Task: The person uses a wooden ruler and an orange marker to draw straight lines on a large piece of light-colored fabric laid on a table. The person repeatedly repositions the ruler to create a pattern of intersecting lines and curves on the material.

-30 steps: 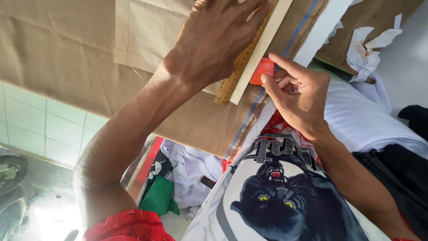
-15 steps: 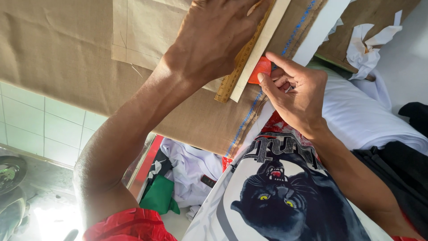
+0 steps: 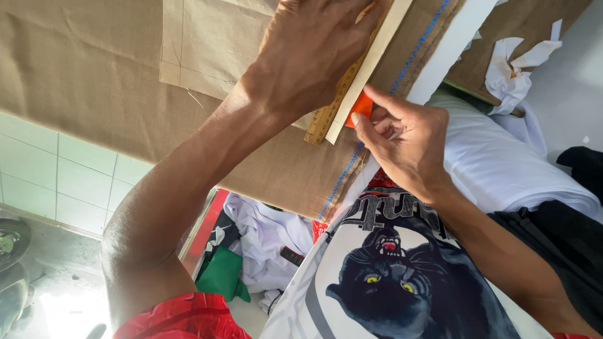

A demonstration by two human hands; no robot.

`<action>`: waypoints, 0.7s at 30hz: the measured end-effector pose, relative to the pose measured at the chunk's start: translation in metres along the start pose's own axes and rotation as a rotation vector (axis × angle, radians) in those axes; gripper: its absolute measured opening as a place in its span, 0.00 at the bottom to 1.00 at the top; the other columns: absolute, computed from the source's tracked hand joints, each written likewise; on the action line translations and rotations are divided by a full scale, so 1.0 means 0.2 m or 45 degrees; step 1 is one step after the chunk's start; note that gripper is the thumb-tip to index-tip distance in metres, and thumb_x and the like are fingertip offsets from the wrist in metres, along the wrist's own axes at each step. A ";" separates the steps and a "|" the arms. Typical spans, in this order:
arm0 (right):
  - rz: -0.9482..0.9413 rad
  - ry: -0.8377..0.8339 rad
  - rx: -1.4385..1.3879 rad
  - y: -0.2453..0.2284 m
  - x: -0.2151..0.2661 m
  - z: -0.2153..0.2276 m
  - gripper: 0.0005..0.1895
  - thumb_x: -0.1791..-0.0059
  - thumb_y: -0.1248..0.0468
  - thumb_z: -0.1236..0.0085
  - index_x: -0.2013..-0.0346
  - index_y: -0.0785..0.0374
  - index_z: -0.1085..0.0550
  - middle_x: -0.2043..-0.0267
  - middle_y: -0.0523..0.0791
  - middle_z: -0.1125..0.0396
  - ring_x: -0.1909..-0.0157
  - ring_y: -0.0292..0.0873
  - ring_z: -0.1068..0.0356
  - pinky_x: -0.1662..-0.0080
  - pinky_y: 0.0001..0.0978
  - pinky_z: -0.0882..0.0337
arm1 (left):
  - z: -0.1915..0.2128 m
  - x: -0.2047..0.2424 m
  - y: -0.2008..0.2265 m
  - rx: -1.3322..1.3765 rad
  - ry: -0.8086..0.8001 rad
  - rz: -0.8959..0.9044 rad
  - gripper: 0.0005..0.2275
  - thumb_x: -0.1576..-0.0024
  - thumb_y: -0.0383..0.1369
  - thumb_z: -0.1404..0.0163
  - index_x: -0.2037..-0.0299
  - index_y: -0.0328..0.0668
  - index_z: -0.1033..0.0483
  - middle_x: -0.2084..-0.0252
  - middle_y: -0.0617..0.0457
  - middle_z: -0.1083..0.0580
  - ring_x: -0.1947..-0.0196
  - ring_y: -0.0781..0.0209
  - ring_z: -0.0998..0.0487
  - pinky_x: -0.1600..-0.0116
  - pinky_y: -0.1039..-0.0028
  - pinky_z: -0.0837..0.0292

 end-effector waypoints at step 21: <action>-0.579 -0.215 -0.896 0.16 0.04 0.38 0.15 0.49 0.68 0.48 0.49 0.72 0.25 0.73 0.53 0.30 0.74 0.44 0.32 0.72 0.28 0.35 | -0.04 -0.03 0.13 -0.010 -0.178 0.170 0.36 0.55 0.38 0.45 0.29 0.53 0.31 0.21 0.52 0.42 0.21 0.35 0.65 0.27 0.30 0.88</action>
Point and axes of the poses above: each hand's wrist, its own x-axis away from the middle knuckle, its own z-axis out of the back of the hand, y = z × x, the point moved 3 cm from there along -x, towards the middle knuckle
